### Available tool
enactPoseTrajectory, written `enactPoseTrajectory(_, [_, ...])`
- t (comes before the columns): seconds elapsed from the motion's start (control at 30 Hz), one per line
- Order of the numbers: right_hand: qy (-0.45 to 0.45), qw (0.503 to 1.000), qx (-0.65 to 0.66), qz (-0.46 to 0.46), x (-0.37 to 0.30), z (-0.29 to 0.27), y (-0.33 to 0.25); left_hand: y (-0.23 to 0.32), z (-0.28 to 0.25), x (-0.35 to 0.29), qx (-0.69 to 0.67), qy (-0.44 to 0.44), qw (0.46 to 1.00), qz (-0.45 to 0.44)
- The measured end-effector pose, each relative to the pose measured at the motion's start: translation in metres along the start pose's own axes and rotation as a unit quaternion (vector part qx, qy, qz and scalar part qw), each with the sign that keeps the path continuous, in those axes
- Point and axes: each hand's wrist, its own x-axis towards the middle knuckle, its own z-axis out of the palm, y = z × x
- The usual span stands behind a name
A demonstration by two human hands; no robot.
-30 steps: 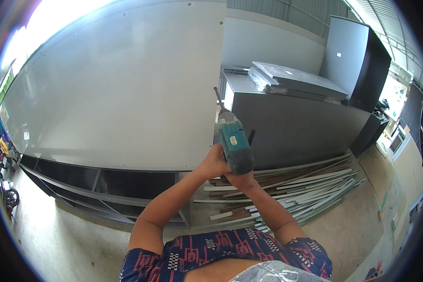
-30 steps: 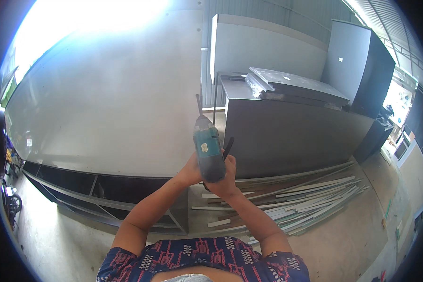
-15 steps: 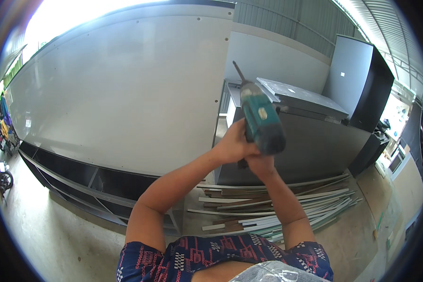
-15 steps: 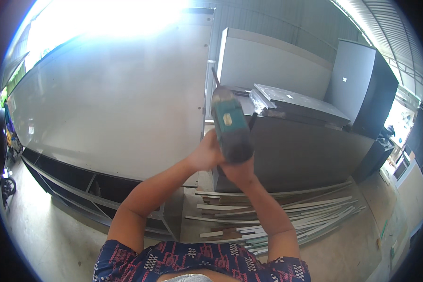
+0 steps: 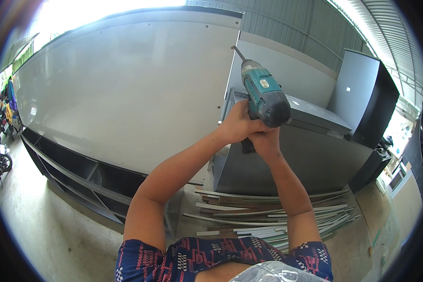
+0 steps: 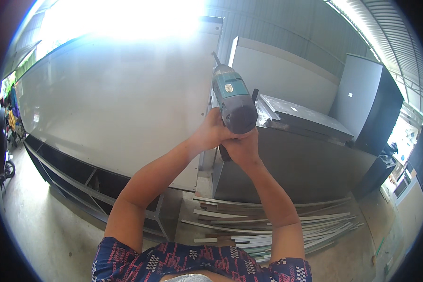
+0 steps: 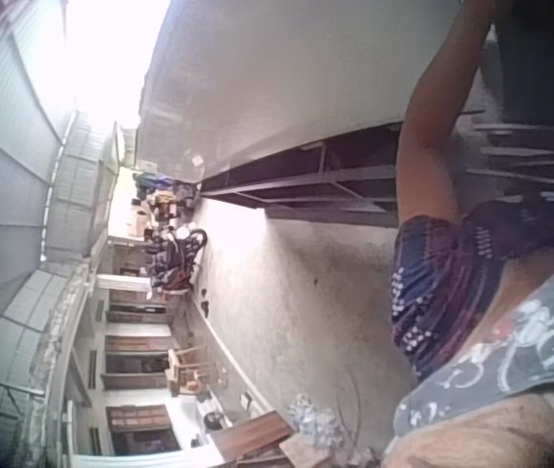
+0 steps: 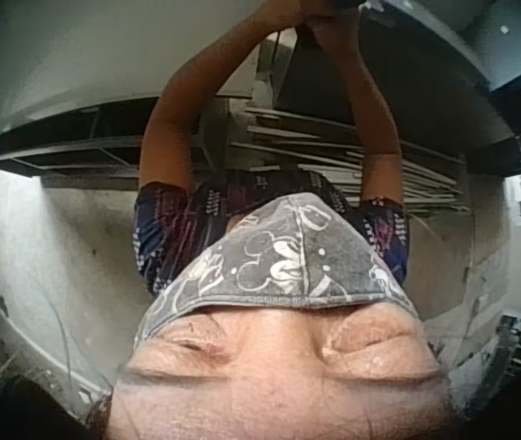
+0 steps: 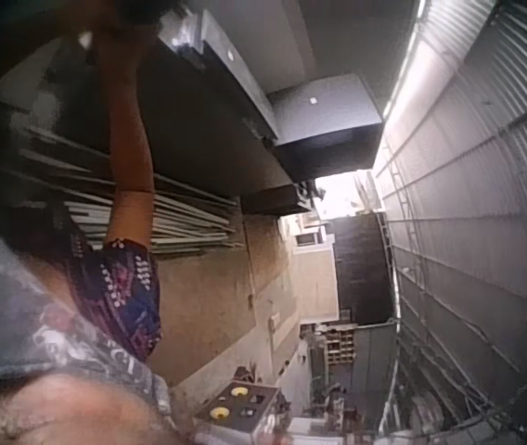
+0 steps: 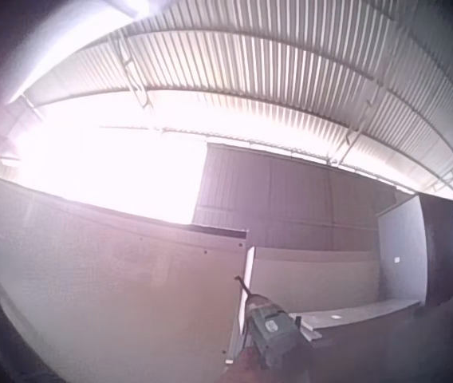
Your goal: Using a power drill to attach screws and panels to a furniture unit.
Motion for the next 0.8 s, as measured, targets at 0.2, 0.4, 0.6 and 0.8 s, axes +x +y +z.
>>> enactPoseTrajectory(0.2, [0.035,0.999,0.024,0.017,-0.001,0.002,0.009,-0.010,-0.002,-0.001,-0.018,-0.004,1.000,-0.020])
enactPoseTrajectory(0.4, [0.043,0.999,-0.005,-0.011,0.002,0.003,0.008,-0.009,-0.004,-0.003,-0.015,0.014,1.000,-0.005])
enactPoseTrajectory(0.6, [-0.037,0.997,-0.070,0.007,0.006,-0.006,-0.002,0.001,-0.002,-0.002,-0.040,-0.003,0.999,-0.028])
enactPoseTrajectory(0.8, [-0.038,0.996,-0.082,0.017,0.003,-0.015,-0.004,0.005,0.007,-0.001,-0.029,-0.011,0.999,-0.018])
